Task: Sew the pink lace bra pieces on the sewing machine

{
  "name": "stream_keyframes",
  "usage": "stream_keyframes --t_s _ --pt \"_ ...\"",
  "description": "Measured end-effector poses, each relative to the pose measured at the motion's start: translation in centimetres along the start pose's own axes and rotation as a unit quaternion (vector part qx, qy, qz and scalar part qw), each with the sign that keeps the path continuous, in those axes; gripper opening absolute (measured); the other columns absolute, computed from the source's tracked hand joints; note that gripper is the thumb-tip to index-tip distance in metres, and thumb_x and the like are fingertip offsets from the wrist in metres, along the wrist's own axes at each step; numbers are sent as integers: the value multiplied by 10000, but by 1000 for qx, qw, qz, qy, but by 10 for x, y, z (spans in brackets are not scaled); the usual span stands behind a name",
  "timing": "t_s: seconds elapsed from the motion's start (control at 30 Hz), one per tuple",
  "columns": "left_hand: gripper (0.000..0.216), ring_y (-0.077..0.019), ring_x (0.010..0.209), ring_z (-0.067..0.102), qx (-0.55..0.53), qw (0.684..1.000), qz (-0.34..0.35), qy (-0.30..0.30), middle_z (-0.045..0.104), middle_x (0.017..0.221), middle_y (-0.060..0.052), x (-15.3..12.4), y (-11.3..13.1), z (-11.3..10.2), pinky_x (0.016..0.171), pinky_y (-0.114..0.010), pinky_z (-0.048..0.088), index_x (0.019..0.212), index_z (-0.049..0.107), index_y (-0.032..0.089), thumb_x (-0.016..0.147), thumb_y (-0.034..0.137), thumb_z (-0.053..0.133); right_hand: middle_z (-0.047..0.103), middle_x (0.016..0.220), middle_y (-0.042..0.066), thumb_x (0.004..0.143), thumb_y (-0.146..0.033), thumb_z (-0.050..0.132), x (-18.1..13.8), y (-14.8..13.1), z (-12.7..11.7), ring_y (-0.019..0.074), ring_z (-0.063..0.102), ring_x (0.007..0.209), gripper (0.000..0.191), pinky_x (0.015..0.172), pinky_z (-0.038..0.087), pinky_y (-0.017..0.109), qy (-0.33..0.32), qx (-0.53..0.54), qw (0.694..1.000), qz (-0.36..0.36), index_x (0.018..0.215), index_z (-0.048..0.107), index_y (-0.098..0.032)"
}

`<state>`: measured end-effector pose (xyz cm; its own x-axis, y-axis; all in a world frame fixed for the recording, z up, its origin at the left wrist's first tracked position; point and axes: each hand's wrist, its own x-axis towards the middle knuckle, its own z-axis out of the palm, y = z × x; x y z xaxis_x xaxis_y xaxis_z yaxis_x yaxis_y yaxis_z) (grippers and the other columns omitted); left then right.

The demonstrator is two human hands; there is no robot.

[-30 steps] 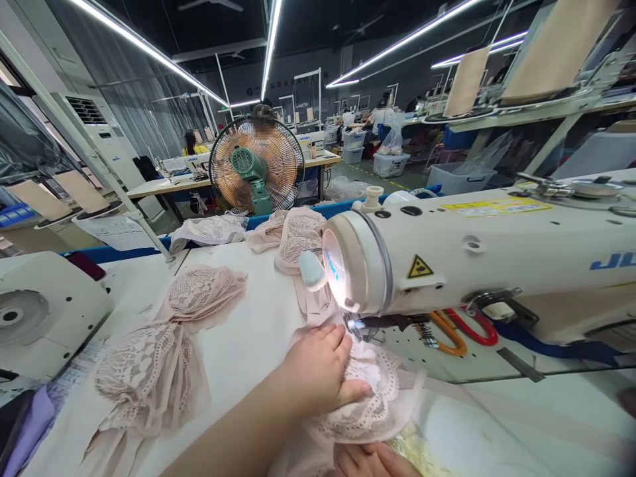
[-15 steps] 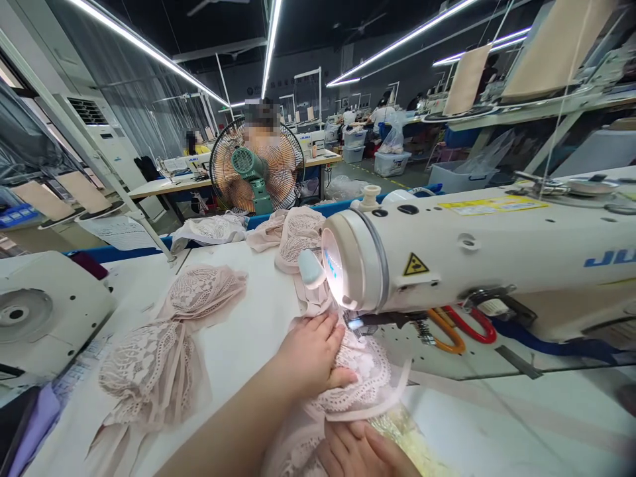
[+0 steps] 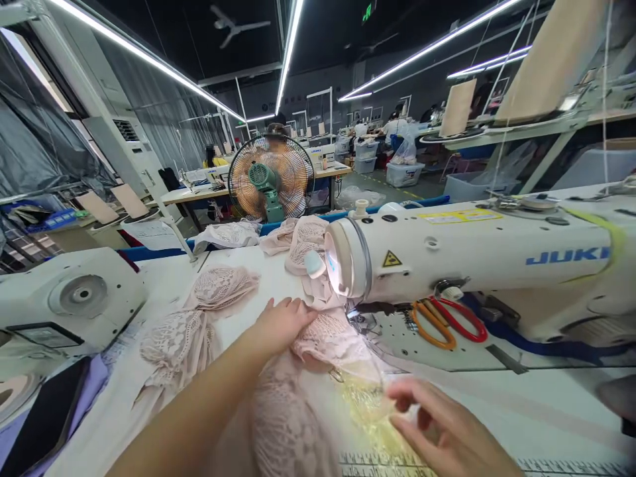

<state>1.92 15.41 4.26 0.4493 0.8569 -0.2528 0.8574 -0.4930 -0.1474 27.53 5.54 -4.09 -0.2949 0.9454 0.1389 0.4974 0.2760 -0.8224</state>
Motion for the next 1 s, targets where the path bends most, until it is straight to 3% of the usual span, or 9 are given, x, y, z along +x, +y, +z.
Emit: stream_keyframes --t_s 0.07,0.13,0.23,0.33,0.4,0.5,0.63,0.77,1.0 --pt "398 -314 1233 470 -6 998 -8 69 499 1363 -125 -2 12 3 962 -510 418 1294 484 260 902 220 431 643 1006 75 830 -299 539 13 20 -8 214 633 843 307 664 543 282 74 -163 975 -130 1123 597 -229" --pt "351 -271 1139 539 -28 990 20 135 562 1283 -120 -5 34 8 898 -411 475 1224 537 202 909 201 383 621 1046 105 851 -256 507 26 32 -10 239 620 921 378 738 549 330 100 -246 940 -215 1223 550 -201" --pt "335 -246 1014 580 -40 980 93 169 607 1178 -143 -11 68 20 811 -351 498 1144 581 120 883 188 381 603 932 88 916 -217 415 36 30 -9 219 602 810 255 661 532 331 65 -290 929 -222 1079 608 -187" --pt "482 -260 980 563 -36 975 133 175 574 1233 -155 -17 85 34 784 -367 493 1228 524 78 882 402 438 576 858 63 935 -183 361 37 19 -10 213 556 761 267 600 472 320 22 -322 921 -217 842 611 -192" --pt "592 -258 959 547 -21 975 152 161 544 1291 -130 -19 86 41 785 -376 479 1264 499 87 871 524 427 575 865 64 922 -138 357 35 18 -10 215 532 763 269 615 445 328 -4 -339 908 -247 794 590 -179" --pt "588 -233 901 529 0 970 182 158 556 1278 -95 -22 80 48 761 -373 447 1231 519 105 885 558 374 584 895 79 913 -83 320 30 24 -8 220 512 780 290 647 433 350 -18 -315 905 -284 826 586 -157" --pt "575 -211 855 509 10 959 216 185 548 1272 -65 -22 72 54 713 -368 400 1288 459 180 889 580 354 613 952 87 957 -142 334 26 30 -6 223 531 864 271 739 461 362 -8 -260 913 -315 959 604 -163" --pt "569 -205 859 494 0 949 241 203 527 1298 -28 -18 64 59 690 -361 369 1300 439 252 881 623 337 641 979 71 930 -157 429 24 24 -11 204 568 911 198 806 489 330 18 -267 902 -339 1025 602 -177" --pt "515 -206 884 503 3 938 271 216 536 1297 -20 -2 45 58 725 -362 358 1242 493 272 881 613 356 632 961 94 916 -147 411 33 14 -10 219 575 863 212 741 504 345 2 -311 896 -317 989 611 -156"
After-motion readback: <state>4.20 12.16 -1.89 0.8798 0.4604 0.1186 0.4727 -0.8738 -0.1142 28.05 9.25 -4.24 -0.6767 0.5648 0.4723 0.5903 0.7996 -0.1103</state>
